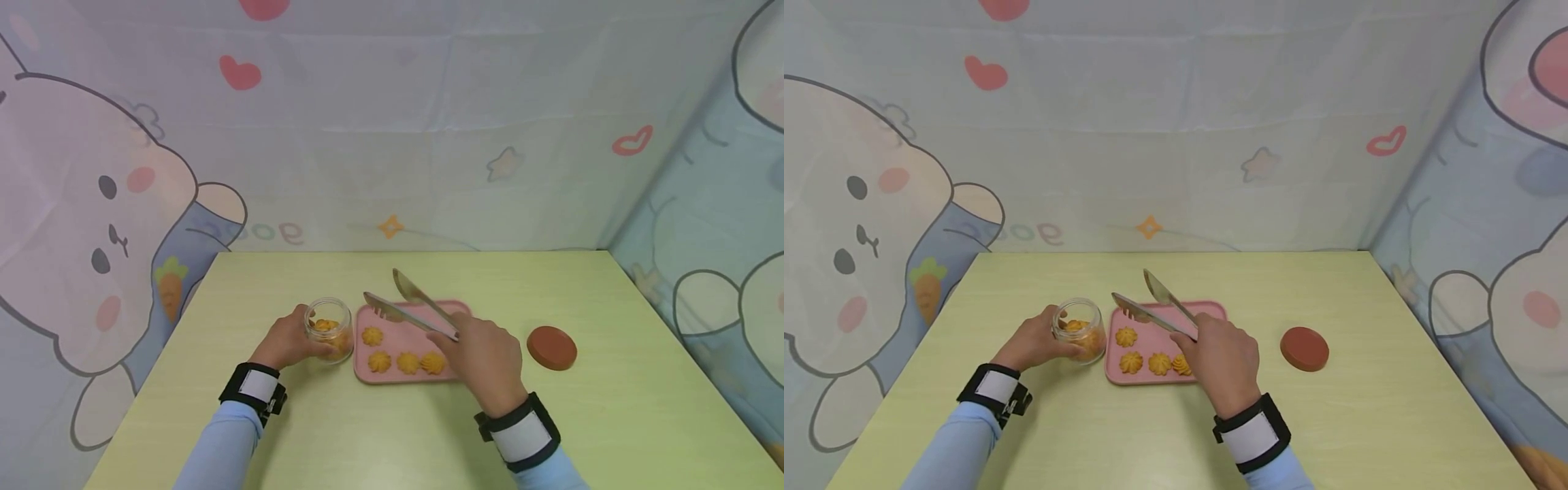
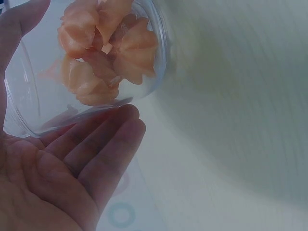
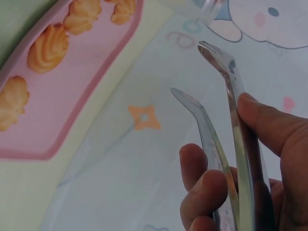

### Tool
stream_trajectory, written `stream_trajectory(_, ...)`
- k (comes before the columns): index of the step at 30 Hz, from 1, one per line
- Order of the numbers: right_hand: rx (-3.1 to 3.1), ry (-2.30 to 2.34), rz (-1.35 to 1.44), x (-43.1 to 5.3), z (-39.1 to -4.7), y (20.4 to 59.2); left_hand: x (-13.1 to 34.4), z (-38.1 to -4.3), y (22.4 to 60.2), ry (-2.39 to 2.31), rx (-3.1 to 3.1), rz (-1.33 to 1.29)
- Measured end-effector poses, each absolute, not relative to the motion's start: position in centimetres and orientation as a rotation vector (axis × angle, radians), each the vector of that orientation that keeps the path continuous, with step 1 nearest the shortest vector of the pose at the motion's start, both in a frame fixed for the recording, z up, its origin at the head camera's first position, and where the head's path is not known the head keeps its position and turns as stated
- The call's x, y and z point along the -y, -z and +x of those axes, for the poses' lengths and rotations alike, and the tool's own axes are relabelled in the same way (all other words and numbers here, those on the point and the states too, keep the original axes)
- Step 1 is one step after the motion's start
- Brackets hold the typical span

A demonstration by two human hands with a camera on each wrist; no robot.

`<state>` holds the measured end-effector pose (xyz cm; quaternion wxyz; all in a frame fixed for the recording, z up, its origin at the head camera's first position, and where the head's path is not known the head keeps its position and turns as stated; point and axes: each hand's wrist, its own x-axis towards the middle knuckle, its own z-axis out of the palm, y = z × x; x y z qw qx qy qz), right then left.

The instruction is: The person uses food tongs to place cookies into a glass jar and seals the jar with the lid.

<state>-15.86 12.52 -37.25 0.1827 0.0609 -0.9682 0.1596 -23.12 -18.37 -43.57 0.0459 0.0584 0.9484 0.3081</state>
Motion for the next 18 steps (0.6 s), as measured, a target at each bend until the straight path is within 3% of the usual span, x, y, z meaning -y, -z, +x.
stream_trajectory(18, 2.8, -0.465, 0.153, -13.3, -15.4, 40.0, 18.3, -23.2, 43.8, -0.958, -2.883, 0.162)
